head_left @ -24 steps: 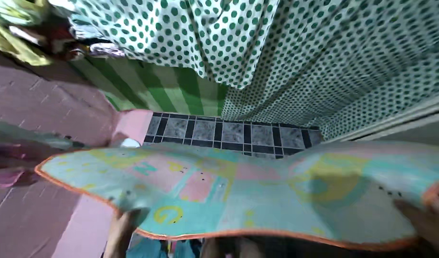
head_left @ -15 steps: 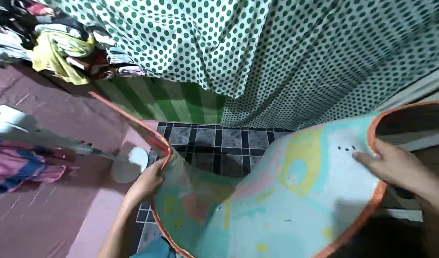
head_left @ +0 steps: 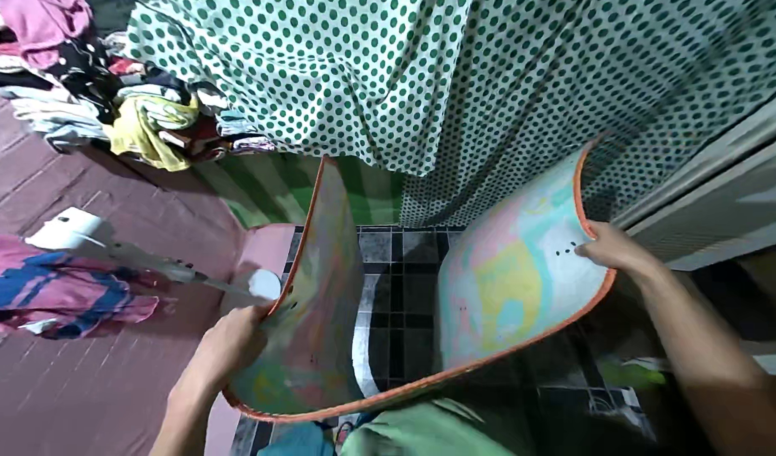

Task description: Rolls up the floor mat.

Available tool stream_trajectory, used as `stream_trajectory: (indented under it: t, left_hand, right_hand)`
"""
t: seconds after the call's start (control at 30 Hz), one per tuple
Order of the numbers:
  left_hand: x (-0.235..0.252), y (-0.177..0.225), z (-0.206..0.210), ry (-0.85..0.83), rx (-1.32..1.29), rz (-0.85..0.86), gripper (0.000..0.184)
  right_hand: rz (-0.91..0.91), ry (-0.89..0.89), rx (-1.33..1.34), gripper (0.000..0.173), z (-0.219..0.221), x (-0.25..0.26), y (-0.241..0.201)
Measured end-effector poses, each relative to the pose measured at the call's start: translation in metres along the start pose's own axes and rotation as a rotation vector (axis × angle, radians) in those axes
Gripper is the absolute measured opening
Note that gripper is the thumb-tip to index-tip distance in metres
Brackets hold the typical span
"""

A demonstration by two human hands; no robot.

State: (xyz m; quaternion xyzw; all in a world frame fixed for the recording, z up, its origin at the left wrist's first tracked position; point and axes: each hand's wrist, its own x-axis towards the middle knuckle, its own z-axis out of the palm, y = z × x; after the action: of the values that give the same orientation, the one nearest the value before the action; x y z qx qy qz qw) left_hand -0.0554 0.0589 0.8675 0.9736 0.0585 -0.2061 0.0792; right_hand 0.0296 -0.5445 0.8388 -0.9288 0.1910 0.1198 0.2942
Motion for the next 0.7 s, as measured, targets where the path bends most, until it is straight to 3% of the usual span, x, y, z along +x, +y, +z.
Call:
stream_trajectory:
  t: [0.1, 0.23, 0.37, 0.53, 0.7]
  left_hand:
    - [-0.049, -0.009, 0.004, 0.061, -0.022, 0.069, 0.041]
    - [-0.078, -0.046, 0.024, 0.120, -0.104, 0.149, 0.049]
    - [-0.090, -0.059, 0.025, 0.227, -0.212, 0.205, 0.049]
    - [-0.086, -0.077, 0.053, 0.417, -0.352, 0.219, 0.039]
    - [-0.072, -0.066, 0.076, 0.469, -0.371, 0.264, 0.037]
  right_hand:
    - [0.020, 0.037, 0.018, 0.048, 0.012, 0.010, 0.017]
    - [0.013, -0.008, -0.027, 0.051, 0.018, 0.024, 0.021]
    - [-0.084, -0.041, -0.110, 0.050, 0.013, 0.032, -0.023]
    - [-0.332, -0.102, -0.222, 0.043, 0.024, 0.040, -0.079]
    - [-0.709, -0.242, -0.335, 0.037, 0.033, 0.013, -0.128]
